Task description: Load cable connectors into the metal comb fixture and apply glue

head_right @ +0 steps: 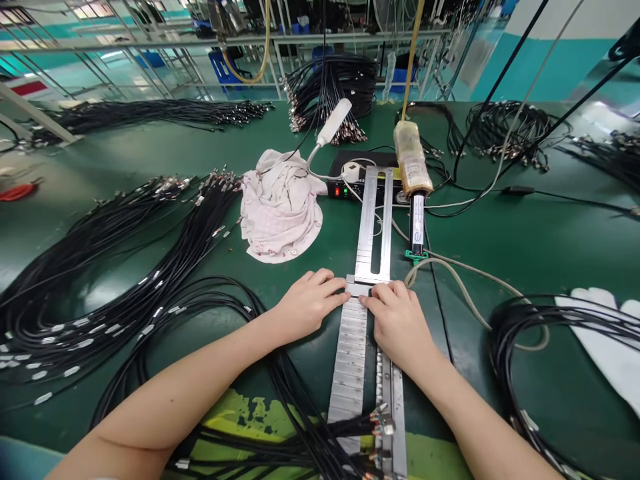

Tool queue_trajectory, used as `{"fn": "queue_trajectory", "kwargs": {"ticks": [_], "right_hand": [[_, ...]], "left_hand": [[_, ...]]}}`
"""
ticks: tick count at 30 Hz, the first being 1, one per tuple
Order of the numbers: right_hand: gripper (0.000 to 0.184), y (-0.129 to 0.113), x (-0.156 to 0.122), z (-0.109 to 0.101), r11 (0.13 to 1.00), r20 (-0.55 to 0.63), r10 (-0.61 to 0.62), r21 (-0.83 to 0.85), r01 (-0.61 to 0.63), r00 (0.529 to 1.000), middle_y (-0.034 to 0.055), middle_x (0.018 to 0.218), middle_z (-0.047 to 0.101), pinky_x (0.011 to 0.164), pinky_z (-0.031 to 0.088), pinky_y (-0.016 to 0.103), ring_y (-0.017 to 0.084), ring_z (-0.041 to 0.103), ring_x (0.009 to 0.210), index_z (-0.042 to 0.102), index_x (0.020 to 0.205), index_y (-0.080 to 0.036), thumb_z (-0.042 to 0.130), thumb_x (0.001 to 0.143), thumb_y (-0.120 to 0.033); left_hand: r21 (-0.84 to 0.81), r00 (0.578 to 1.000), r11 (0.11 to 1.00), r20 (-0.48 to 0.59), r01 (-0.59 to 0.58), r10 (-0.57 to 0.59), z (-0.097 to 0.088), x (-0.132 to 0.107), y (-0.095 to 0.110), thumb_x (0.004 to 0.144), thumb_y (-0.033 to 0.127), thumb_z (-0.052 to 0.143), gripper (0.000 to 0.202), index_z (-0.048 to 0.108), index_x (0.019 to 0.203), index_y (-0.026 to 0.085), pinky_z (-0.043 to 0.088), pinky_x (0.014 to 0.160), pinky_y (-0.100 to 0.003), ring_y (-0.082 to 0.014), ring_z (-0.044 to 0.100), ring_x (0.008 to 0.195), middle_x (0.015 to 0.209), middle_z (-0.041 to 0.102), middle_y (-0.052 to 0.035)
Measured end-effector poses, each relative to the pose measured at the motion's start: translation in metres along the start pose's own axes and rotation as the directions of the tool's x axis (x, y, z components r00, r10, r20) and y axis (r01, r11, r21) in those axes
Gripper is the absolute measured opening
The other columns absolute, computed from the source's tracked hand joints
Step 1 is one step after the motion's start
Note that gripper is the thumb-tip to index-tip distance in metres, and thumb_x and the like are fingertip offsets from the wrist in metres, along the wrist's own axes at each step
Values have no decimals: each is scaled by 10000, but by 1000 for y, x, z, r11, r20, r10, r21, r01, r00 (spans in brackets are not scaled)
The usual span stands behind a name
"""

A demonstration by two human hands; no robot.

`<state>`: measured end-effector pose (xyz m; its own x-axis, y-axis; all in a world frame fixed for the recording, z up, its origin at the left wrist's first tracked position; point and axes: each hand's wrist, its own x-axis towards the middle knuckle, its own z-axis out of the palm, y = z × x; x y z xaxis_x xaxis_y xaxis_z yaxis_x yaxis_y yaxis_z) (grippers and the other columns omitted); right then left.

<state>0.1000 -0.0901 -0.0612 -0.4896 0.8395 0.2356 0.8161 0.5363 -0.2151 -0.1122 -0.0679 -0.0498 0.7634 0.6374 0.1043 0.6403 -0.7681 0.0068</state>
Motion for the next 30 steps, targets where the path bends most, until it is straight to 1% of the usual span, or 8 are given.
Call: {"fn": "queue_trajectory", "kwargs": {"ticks": [5,9,12,19,22,25,27,30], "right_hand": [[311,11,-8,-1,895,-47,154,429,-119,987,66,953,646,854,412,461,248,515,936,694,986,-245,449,815,-156],[283,20,-18,-15,314,128,487,897,-310,864,43,938,678,917,431,412,213,594,940,663,1018,-233,603,744,-268],[273,20,-20,-25,72,230,544,945,-318,807,47,839,678,834,474,369,188,618,814,682,923,-201,678,660,-272],[242,15,-20,-26,174,167,559,934,-312,812,16,680,605,652,460,289,143,557,657,610,697,-191,709,680,-412],[326,15,-22,-22,248,148,556,910,-333,818,-5,566,536,608,423,267,120,488,573,554,560,-185,712,697,-436],[487,16,-24,-17,306,136,560,883,-356,818,-10,461,462,551,390,266,109,429,490,463,440,-190,603,795,-494],[524,18,-24,-14,346,114,570,865,-364,814,2,465,479,551,394,268,117,451,496,481,446,-193,507,851,-524],[406,21,-24,-12,419,80,567,829,-371,820,19,610,584,597,431,269,137,529,587,628,665,-189,492,859,-519]], "left_hand": [[3,994,999,100,52,-52,-27,-5,4,875,129,421,301,545,1147,171,381,764,-375,-263,434,1056,1219,514,-100],[-222,942,975,324,-18,91,-53,-14,15,855,282,563,154,606,964,182,403,690,-301,-205,548,878,972,633,-46],[-374,787,915,515,-151,341,-59,-22,28,750,307,695,121,638,783,206,360,546,-255,-182,580,725,778,661,-11],[-479,722,855,519,-198,457,-50,-21,36,687,172,732,172,582,612,209,289,471,-241,-147,525,615,612,603,32],[-606,776,789,445,-107,447,-50,-15,21,750,154,668,151,565,650,199,347,543,-216,-122,523,634,626,585,49],[-628,954,769,286,118,88,-46,-9,3,861,162,504,87,547,792,193,380,610,-204,-108,526,664,709,572,44],[-569,973,789,153,230,-173,-37,-7,-4,875,152,454,94,534,837,182,393,638,-214,-113,522,693,771,553,26],[-447,968,859,89,248,-234,-25,-6,-6,868,142,453,107,549,840,180,411,672,-231,-126,522,739,847,527,3]]}}
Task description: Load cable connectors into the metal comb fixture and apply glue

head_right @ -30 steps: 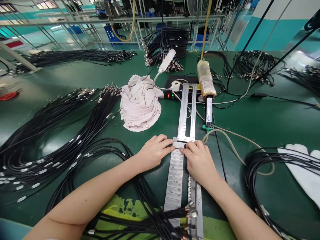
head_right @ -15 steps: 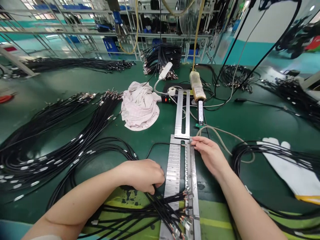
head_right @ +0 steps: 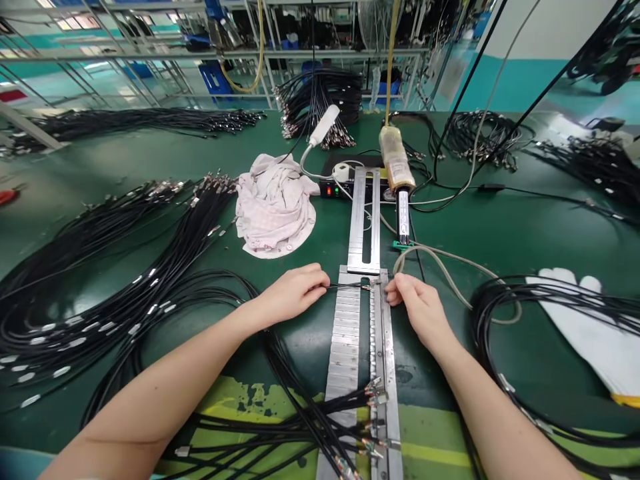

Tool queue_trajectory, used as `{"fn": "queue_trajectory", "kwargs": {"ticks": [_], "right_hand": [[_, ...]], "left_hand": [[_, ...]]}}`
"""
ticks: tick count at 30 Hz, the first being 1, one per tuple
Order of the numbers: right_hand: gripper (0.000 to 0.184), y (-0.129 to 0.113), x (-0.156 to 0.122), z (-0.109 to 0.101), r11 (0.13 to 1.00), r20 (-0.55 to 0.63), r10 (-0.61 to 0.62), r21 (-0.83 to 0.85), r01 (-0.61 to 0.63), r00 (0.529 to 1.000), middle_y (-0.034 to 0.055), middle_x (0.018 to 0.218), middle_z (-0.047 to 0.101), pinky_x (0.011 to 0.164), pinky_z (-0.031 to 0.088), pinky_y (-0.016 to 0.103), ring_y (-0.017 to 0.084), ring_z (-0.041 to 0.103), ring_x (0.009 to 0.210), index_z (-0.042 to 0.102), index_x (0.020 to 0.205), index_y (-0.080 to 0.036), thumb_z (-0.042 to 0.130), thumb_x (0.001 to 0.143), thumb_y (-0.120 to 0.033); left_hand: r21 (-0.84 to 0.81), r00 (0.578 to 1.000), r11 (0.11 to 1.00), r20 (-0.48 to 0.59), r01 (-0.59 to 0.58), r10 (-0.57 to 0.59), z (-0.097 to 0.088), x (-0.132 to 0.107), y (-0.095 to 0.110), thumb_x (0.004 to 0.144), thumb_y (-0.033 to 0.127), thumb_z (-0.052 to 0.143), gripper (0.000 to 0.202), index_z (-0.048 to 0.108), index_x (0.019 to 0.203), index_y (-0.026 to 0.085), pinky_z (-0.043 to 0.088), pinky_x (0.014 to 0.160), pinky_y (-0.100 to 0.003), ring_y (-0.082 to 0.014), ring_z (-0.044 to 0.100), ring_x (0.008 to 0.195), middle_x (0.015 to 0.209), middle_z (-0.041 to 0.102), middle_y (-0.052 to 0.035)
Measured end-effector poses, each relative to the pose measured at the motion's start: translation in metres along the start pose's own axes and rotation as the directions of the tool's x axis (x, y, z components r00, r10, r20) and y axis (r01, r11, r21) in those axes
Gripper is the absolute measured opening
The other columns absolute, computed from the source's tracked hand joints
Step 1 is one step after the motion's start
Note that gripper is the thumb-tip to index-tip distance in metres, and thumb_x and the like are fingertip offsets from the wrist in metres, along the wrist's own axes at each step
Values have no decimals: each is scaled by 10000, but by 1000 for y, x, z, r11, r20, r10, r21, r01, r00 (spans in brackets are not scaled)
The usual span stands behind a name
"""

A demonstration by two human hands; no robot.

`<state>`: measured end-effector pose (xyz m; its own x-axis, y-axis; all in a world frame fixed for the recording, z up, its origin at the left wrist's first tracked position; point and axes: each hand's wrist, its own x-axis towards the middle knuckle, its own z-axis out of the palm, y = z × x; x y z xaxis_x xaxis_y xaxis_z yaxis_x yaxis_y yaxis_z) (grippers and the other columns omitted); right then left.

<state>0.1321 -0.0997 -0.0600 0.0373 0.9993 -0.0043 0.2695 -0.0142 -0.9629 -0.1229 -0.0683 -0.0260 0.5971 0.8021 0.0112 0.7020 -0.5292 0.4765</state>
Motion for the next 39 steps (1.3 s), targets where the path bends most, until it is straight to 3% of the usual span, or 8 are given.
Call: {"fn": "queue_trajectory", "kwargs": {"ticks": [5,10,17,26,39], "right_hand": [[274,-1,1,0,995,8,-46,-92,46,999,7,691,601,605,465,266,127,539,581,629,873,-192,536,841,-448],[244,1,1,2,988,13,-65,-142,67,998,8,677,603,562,478,261,124,541,551,611,893,-186,520,836,-405],[235,2,-1,4,963,23,-124,-237,126,992,4,661,602,556,453,272,141,544,565,619,869,-196,497,840,-395],[187,4,-2,4,902,104,-260,-328,280,960,26,796,623,662,438,287,166,579,737,619,830,-214,470,873,-319],[176,3,-2,5,863,136,-308,-376,337,941,34,832,615,661,452,278,162,586,766,612,883,-209,456,894,-290]], "left_hand": [[163,998,986,65,-35,25,2,-2,1,894,156,412,152,559,860,172,432,664,-243,-135,524,759,898,505,-20],[196,992,979,118,-62,39,-5,-3,0,911,155,395,170,553,849,162,433,700,-250,-146,535,791,894,528,-28],[314,977,949,198,16,-82,-5,-4,8,931,187,329,262,536,771,165,425,652,-260,-158,550,723,810,556,-28],[304,968,950,208,72,-140,-10,-3,10,928,200,331,268,520,739,172,406,620,-261,-162,562,675,764,579,-24],[319,971,944,188,82,-148,-6,-1,6,934,209,326,262,514,756,170,391,598,-260,-173,582,700,798,597,-32]]}}
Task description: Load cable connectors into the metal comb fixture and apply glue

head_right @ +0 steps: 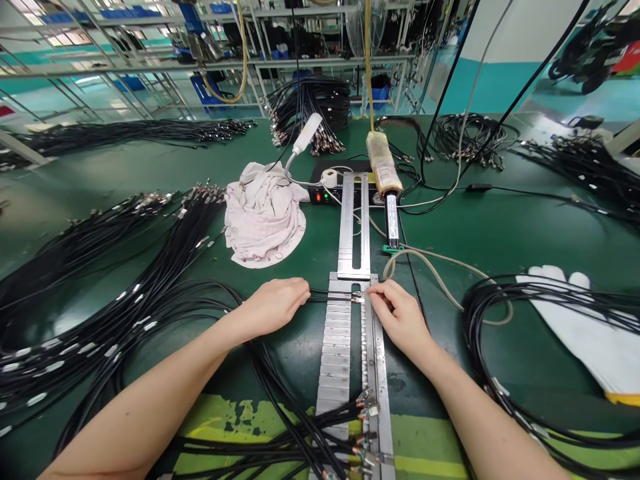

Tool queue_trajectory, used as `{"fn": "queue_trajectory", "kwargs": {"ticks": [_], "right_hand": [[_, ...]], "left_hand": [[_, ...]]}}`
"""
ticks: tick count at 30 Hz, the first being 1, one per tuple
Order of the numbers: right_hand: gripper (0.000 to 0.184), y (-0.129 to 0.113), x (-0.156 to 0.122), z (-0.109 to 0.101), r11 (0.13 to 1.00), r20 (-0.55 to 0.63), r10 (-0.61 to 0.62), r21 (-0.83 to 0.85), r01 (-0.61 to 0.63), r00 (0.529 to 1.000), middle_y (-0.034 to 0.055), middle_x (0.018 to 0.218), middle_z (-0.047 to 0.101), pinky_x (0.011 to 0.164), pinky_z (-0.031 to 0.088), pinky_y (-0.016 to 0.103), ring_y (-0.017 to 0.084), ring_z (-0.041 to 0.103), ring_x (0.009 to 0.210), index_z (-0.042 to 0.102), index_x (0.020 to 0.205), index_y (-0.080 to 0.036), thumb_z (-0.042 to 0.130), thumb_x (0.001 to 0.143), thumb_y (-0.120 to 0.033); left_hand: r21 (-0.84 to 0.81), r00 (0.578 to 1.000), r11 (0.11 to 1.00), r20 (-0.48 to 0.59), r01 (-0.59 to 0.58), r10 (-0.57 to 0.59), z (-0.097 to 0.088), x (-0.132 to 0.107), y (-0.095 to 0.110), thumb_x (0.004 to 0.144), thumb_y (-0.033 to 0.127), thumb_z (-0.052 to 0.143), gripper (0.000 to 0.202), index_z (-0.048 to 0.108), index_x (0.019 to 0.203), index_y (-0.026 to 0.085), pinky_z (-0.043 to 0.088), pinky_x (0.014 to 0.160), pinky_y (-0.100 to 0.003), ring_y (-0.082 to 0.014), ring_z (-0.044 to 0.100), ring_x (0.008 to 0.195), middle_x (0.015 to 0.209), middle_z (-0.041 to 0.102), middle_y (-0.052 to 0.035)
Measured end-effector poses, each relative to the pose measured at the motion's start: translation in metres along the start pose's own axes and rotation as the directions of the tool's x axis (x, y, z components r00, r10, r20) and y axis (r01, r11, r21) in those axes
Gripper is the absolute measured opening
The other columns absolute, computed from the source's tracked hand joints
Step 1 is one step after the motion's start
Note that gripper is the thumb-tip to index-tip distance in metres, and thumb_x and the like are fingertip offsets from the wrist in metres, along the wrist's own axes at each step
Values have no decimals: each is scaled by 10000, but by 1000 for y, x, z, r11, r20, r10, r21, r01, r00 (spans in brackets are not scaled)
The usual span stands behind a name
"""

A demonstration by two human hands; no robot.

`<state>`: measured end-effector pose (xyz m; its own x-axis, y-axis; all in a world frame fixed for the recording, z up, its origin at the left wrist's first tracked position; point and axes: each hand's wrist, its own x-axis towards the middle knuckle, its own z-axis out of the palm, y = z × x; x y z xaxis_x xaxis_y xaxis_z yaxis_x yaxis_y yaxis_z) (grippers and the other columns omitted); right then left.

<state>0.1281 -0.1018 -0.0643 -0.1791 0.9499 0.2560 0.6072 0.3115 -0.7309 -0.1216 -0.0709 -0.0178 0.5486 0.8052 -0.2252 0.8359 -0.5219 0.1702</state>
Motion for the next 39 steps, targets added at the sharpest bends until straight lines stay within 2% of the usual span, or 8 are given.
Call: {"fn": "queue_trajectory", "kwargs": {"ticks": [5,9,12,23,31,35,37,39], "right_hand": [[178,-1,-1,2,1000,-3,-14,-19,14,1000,33,832,604,664,466,283,162,584,752,607,912,-214,448,898,-293],[215,-2,-3,5,994,22,-94,-57,95,995,45,862,569,747,473,312,170,577,823,614,1010,-223,426,910,-245],[232,-2,-4,6,984,31,-145,-100,147,989,45,867,549,743,479,311,163,570,818,597,1058,-227,416,915,-203],[239,0,-5,8,962,63,-203,-171,211,977,45,850,518,708,491,303,157,549,805,615,996,-199,410,897,-128],[303,-4,-6,8,944,77,-220,-236,232,973,60,858,506,684,486,314,171,522,793,611,1069,-193,386,886,-106],[417,-10,-4,9,862,134,-292,-392,321,947,78,864,504,692,446,344,192,457,784,617,1151,-208,374,852,-47],[451,-11,-3,9,808,188,-317,-460,368,930,85,880,507,700,425,344,193,426,781,626,1153,-212,371,837,-17],[437,-11,-2,9,785,225,-320,-481,391,920,90,896,512,700,410,340,195,408,784,641,1133,-206,390,832,-15]], "left_hand": [[-2,1000,1000,-1,-3,3,-1,-1,1,938,221,312,266,507,762,175,379,591,-264,-172,573,691,808,594,-31],[-15,1000,1000,-8,-20,20,-5,-1,1,939,220,311,266,498,753,180,363,583,-260,-166,565,687,805,592,-22],[-10,1000,1000,1,-13,13,-7,-1,2,940,223,313,266,499,755,179,353,572,-258,-169,571,696,807,596,-23],[53,1000,999,-8,-4,4,-5,-1,6,936,206,311,258,504,766,176,345,560,-260,-178,586,706,816,603,-27],[24,998,999,-46,-41,42,-2,2,6,951,218,296,265,500,787,179,394,607,-261,-167,573,714,817,586,-19],[79,996,994,-57,-68,73,2,1,8,953,210,295,254,526,856,168,399,580,-262,-179,580,752,862,582,-33],[100,993,990,-66,-96,103,6,-1,8,946,186,306,231,533,990,179,384,547,-252,-179,582,761,882,581,-29],[124,985,983,-87,-138,149,9,-2,5,932,147,325,299,494,1158,248,363,526,-241,-172,577,763,875,572,-11]]}}
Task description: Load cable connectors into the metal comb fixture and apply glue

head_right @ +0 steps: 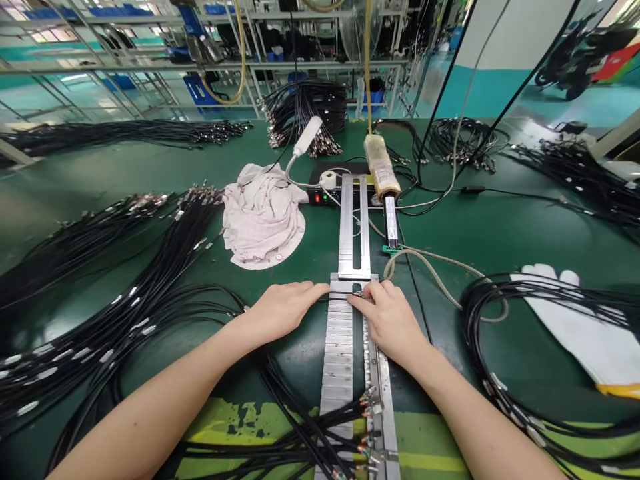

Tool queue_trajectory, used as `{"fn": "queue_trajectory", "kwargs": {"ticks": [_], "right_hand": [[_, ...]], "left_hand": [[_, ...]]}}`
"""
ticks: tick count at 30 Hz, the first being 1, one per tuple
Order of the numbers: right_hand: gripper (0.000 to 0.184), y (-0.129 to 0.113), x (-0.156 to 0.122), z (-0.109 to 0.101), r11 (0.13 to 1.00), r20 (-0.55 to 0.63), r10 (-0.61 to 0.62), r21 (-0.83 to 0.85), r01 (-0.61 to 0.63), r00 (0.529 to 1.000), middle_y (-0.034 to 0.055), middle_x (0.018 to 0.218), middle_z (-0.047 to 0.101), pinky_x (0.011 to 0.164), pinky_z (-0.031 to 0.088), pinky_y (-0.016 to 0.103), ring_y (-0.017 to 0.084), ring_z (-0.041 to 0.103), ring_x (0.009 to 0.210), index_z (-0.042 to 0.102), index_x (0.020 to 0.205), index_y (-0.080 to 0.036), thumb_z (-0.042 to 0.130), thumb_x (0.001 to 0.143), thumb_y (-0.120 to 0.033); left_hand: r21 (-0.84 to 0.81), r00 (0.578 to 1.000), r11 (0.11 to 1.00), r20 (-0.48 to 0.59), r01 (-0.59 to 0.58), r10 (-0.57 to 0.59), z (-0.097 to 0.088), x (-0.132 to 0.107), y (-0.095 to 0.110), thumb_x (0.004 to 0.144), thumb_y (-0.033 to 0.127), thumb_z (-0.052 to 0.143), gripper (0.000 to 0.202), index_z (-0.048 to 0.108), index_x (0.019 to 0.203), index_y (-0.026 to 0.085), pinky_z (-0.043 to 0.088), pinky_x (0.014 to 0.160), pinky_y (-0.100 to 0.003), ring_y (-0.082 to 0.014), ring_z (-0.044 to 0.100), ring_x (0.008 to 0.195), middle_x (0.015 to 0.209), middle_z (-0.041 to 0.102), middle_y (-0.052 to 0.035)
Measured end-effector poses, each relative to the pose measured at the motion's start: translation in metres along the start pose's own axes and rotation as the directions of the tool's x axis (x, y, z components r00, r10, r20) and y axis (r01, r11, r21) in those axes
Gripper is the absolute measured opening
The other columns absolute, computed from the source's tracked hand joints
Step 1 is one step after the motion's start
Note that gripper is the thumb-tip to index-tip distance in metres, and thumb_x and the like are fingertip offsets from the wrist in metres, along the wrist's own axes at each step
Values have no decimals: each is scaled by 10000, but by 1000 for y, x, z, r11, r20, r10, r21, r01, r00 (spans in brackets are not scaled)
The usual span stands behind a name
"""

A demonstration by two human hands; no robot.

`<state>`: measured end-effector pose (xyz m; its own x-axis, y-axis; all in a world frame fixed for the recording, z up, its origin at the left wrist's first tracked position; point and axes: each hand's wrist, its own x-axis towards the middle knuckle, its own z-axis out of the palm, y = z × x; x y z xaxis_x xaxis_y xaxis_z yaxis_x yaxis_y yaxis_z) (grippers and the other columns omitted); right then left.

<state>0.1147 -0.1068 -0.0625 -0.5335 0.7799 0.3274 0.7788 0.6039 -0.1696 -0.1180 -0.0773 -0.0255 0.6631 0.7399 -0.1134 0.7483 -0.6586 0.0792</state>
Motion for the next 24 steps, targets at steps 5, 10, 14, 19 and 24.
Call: {"fn": "queue_trajectory", "kwargs": {"ticks": [5,10,14,19,24], "right_hand": [[426,4,1,1,999,23,-42,-15,43,999,100,906,524,698,391,330,202,400,787,652,1115,-179,412,810,-3],[401,0,4,0,997,14,-46,-66,47,999,97,864,546,647,353,315,204,411,773,670,1051,-169,430,785,9],[389,-5,7,1,994,39,-24,-108,28,999,100,850,574,635,360,336,219,414,774,675,1034,-174,427,784,-9],[393,0,5,6,1000,1,-1,13,1,1000,102,856,566,709,440,384,228,424,782,676,1048,-195,399,817,-40],[389,6,5,-1,977,-58,42,212,-29,997,102,994,526,837,458,422,240,509,943,581,1182,-222,373,868,-123]], "left_hand": [[82,996,993,-35,-79,82,5,0,-5,926,133,348,390,526,1193,354,361,552,-249,-156,529,758,852,533,-11],[166,993,983,-66,-83,95,1,-4,4,924,152,347,367,540,1210,277,386,620,-304,-212,465,872,968,519,-57],[168,995,983,-62,-67,78,0,-7,10,928,150,313,389,506,1250,251,378,656,-343,-236,440,897,1003,519,-72],[149,993,985,-69,-86,97,-5,-14,18,928,132,288,369,522,1211,168,368,721,-389,-266,445,958,1041,537,-105],[-156,919,932,179,-326,352,-24,-40,36,879,258,537,172,603,1019,184,403,775,-324,-211,517,919,1004,594,-53]]}}
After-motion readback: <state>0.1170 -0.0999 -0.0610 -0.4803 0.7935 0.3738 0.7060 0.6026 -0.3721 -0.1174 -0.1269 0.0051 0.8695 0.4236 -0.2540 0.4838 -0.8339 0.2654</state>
